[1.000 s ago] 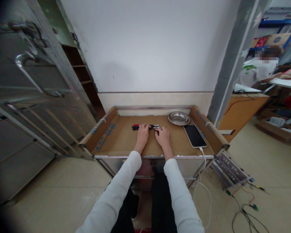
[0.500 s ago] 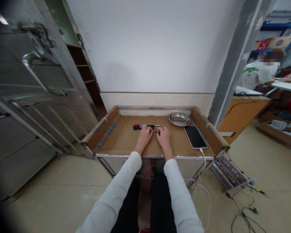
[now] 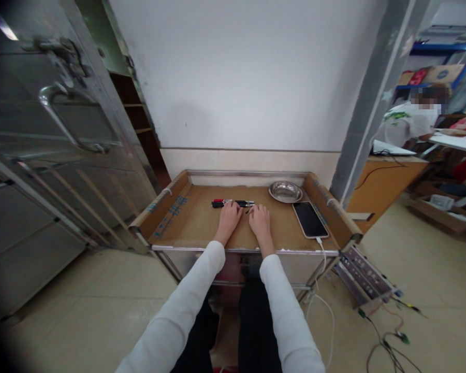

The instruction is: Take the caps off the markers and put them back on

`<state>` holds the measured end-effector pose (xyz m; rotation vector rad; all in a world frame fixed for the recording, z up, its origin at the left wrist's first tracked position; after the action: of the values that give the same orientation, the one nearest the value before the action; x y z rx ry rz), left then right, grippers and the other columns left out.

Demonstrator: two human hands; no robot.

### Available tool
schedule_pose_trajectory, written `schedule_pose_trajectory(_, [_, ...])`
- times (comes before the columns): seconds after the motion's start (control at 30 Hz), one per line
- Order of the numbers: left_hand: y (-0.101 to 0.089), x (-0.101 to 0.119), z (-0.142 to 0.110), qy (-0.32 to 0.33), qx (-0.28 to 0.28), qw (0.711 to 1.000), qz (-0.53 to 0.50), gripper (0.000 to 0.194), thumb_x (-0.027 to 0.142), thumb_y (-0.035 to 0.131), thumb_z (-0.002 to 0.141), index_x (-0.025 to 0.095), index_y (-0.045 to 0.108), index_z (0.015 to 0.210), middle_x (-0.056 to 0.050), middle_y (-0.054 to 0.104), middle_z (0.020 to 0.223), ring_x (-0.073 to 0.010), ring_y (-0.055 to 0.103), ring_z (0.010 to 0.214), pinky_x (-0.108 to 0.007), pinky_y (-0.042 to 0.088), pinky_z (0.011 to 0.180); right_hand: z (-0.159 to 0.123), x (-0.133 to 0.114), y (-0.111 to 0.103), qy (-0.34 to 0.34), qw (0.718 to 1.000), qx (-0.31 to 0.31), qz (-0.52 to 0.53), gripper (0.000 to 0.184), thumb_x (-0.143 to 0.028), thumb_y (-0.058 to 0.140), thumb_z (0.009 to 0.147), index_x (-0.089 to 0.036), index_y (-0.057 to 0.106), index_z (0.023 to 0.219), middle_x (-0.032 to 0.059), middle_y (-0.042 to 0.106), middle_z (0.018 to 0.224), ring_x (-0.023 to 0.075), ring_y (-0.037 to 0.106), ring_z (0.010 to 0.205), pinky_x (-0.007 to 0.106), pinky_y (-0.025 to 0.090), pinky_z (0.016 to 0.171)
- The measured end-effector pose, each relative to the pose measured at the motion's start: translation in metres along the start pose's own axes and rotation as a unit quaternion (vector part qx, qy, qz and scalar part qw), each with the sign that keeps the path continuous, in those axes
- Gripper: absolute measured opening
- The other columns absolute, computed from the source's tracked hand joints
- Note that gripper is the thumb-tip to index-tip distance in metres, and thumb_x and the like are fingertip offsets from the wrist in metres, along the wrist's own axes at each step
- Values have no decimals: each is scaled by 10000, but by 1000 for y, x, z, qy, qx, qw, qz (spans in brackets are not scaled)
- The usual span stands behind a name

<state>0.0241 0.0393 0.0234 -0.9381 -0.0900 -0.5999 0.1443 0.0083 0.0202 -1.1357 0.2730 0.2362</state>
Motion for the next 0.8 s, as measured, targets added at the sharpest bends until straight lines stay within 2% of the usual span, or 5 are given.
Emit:
schedule_pose_trajectory(0.23, [0,4,-1,-3,-59,996,74,160,122,420,883,118,567,945,-128,587,986,-235,535,984,-357,422,881,-1,0,4,3,999,-32,-28,328,-154,430,860,-200,586,1146,104,558,1115,233,460,1044,329,321,870])
schedule_pose_trajectory(0.5, [-8,9,-1,-6,-66,993,96,219,117,375,890,112,579,968,-129,604,985,-233,545,1000,-352,425,890,0,2,7,2,1000,-20,-15,335,-143,422,855,-200,596,1136,109,560,1101,240,462,1035,343,330,875])
schedule_pose_trajectory(0.57, [-15,6,-2,-44,-39,991,117,232,125,355,894,106,570,980,-141,600,994,-244,546,1001,-361,432,874,1,3,8,1,1000,-16,-10,331,-138,420,855,-197,597,1128,109,560,1098,237,463,1032,342,330,879])
schedule_pose_trajectory(0.7, [-33,-10,-10,-196,53,966,160,253,141,371,872,70,536,1050,-205,563,1111,-296,521,1076,-413,421,894,2,5,9,2,1000,-9,2,316,-142,407,866,-200,599,1111,102,567,1073,231,467,1018,335,332,871])
schedule_pose_trajectory(0.8, [-35,-16,-15,-245,64,953,167,292,165,411,847,48,518,1092,-236,541,1163,-328,497,1122,-442,405,916,2,5,9,3,1000,-4,10,288,-149,406,870,-205,618,1056,99,569,1047,228,469,1006,330,333,861])
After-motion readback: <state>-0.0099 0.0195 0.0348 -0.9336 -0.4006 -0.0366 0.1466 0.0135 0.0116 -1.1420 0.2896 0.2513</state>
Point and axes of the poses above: each hand's wrist, its own z-axis towards the middle knuckle, its own y-axis out of the palm, x = y × z, the point moved 6 cm from there along z, towards the middle knuckle
